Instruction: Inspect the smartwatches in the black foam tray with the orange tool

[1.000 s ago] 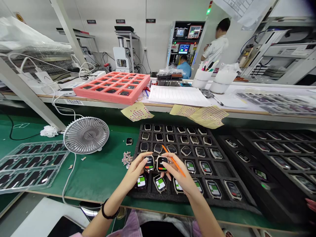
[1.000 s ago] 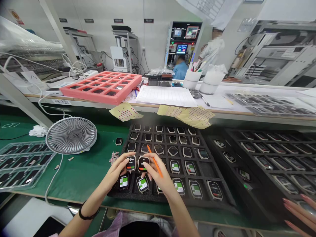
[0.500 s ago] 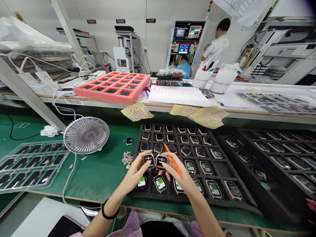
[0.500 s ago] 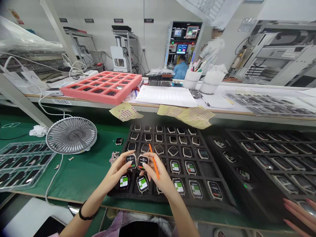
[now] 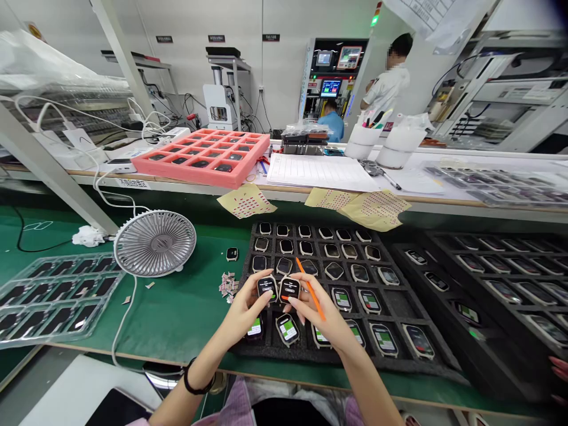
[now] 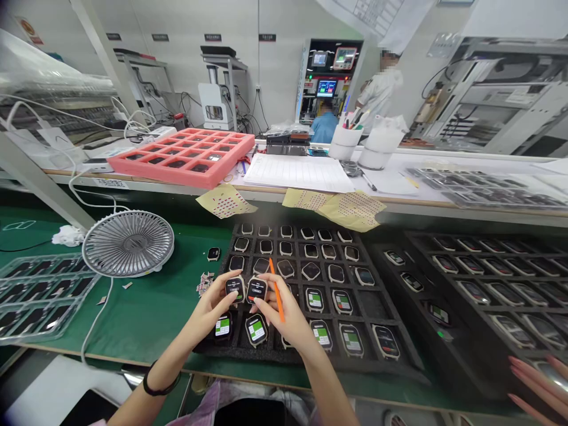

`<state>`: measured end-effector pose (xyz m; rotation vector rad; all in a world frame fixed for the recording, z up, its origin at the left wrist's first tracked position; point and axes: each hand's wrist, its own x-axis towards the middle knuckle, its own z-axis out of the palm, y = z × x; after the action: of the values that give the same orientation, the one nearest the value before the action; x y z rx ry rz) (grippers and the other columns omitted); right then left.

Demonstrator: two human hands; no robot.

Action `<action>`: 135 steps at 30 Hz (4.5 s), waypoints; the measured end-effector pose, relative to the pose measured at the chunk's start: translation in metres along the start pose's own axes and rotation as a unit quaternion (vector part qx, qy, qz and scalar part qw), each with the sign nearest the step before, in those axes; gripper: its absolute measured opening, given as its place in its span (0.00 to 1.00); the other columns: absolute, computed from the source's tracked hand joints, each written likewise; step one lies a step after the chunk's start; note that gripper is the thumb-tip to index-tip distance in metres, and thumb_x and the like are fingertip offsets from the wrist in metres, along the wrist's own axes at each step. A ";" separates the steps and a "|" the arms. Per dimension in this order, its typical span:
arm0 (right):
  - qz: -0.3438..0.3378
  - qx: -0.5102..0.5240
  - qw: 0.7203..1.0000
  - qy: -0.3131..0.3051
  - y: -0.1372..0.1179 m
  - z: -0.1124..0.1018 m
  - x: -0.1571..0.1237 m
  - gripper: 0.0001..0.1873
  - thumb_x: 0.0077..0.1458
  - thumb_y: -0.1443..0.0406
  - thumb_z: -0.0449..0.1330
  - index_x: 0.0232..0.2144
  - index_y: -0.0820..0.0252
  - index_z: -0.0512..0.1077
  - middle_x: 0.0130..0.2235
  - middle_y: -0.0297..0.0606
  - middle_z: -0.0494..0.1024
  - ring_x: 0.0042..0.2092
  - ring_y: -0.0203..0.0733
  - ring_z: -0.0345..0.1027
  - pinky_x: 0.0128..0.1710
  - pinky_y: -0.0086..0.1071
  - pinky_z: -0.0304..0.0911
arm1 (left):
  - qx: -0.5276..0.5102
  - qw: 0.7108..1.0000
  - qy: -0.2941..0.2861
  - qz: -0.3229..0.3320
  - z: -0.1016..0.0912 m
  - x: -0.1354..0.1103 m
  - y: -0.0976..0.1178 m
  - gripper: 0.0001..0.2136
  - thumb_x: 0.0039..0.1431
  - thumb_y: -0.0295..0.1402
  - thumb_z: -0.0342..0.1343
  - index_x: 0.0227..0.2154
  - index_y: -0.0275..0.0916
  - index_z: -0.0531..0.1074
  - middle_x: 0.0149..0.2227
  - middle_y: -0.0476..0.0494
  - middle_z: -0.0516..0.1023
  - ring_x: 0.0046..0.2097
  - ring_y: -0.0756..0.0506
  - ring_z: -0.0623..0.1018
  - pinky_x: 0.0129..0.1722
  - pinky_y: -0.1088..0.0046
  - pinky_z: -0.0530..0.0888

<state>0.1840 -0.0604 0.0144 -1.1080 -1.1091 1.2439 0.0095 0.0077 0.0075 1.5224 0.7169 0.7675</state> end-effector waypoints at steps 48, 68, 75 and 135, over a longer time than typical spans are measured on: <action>0.018 -0.005 0.997 0.069 0.003 -0.003 0.003 0.13 0.53 0.56 0.61 0.37 0.55 0.66 0.32 0.32 0.70 0.21 0.31 0.63 0.22 0.29 0.63 | -0.003 1.000 -0.027 -0.011 0.003 0.000 0.000 0.25 0.59 0.37 0.53 0.58 0.41 0.58 0.53 0.39 0.69 0.48 0.43 0.71 0.42 0.71 0.71; -0.008 -0.011 1.000 0.026 0.005 -0.006 0.002 0.14 0.58 0.54 0.55 0.40 0.55 0.65 0.30 0.32 0.68 0.24 0.33 0.65 0.19 0.26 0.55 | 0.068 0.998 0.012 -0.014 0.002 0.005 -0.001 0.13 0.58 0.39 0.53 0.41 0.37 0.70 0.39 0.43 0.74 0.36 0.47 0.72 0.32 0.75 0.68; -0.007 -0.021 1.000 -0.022 0.005 -0.013 -0.002 0.18 0.56 0.59 0.59 0.47 0.52 0.61 0.40 0.36 0.70 0.33 0.36 0.69 0.31 0.30 0.64 | 0.039 0.999 -0.027 -0.010 0.002 0.004 -0.007 0.20 0.57 0.37 0.55 0.52 0.39 0.62 0.44 0.41 0.72 0.42 0.45 0.73 0.38 0.73 0.71; 0.017 -0.040 0.998 -0.040 -0.001 -0.012 -0.005 0.20 0.56 0.58 0.59 0.50 0.51 0.61 0.43 0.37 0.71 0.38 0.40 0.68 0.42 0.37 0.66 | 0.121 0.991 -0.010 0.050 0.003 -0.002 -0.001 0.23 0.56 0.30 0.55 0.55 0.43 0.60 0.49 0.41 0.72 0.44 0.44 0.74 0.39 0.70 0.73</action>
<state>0.1959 -0.0655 0.0132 -1.1503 -1.2125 1.2899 0.0109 0.0044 0.0065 1.7937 0.7438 0.7601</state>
